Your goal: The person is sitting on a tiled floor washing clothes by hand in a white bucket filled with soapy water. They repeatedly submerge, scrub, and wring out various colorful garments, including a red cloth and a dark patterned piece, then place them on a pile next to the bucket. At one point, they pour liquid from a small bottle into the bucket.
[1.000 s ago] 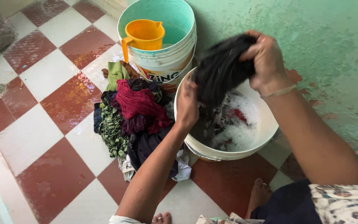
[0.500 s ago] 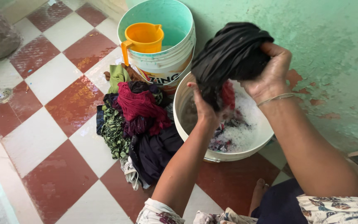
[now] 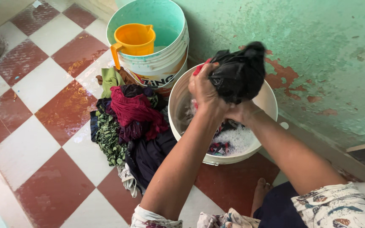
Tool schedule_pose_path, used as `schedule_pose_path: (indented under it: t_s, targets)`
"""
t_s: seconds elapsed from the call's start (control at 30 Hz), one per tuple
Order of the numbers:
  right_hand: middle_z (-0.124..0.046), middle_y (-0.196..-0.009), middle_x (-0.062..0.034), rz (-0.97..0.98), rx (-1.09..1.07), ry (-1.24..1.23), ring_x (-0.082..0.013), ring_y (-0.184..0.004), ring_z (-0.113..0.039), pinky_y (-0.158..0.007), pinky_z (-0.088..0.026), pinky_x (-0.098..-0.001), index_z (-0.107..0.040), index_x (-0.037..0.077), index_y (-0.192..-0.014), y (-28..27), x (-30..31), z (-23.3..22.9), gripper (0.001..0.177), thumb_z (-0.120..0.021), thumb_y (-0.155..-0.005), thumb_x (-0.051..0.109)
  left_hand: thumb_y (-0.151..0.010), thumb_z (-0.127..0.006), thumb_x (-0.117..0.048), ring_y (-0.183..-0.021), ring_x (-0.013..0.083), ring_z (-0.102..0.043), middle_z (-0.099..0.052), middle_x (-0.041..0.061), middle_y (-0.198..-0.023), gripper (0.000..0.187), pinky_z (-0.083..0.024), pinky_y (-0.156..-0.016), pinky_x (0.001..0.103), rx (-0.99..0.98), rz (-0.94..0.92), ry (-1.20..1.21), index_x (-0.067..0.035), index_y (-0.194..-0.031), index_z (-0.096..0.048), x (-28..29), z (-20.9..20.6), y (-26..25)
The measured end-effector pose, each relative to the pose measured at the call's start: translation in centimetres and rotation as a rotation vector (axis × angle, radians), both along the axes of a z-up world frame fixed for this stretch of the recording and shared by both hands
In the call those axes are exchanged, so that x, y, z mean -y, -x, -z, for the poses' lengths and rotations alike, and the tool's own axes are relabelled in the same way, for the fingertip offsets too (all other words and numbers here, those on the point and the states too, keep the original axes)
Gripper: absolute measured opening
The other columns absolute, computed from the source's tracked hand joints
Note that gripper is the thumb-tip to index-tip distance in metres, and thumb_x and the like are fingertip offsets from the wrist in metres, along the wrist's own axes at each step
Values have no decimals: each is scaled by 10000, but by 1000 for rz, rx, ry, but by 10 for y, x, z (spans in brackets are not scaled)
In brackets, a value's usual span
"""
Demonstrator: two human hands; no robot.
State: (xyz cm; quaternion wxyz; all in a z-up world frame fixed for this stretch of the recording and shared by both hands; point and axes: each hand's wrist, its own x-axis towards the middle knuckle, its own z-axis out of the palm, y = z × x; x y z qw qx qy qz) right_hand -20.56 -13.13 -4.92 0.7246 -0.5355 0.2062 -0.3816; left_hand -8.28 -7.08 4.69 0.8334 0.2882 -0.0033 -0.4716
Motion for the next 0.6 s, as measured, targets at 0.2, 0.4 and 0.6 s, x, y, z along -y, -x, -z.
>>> schedule_pose_path:
  t_s: [0.2, 0.4, 0.6]
  targets:
    - [-642, -1387, -118, -18, 509, -501, -282, -1285, -621, -1139, -492, -478, -609, 111, -1378, -19, 5, -37, 555, -499, -1023, 523, -763, -710, -85, -759, 240, -690, -665, 94, -870, 213, -620, -698, 407, 10, 122, -73, -50, -942, -601, -10, -21, -29]
    - [-670, -1332, -114, -82, 541, -238, -268, -1230, -657, -1126, -522, -459, -616, 88, -1354, -32, -7, -113, 488, -457, -1069, 450, -808, -694, -136, -888, 275, -732, -729, 130, -988, 275, -635, -823, 418, -38, 325, -89, -37, -1060, -646, -11, 26, -53]
    - [-697, -1276, -110, -47, 480, -186, -254, -1176, -693, -1114, -553, -440, -623, 65, -1330, -78, -12, -125, 433, -414, -1114, 378, -821, -587, -226, -884, 296, -745, -750, 143, -997, 333, -619, -839, 442, -145, 364, 80, -32, -1078, -672, -21, 34, -106]
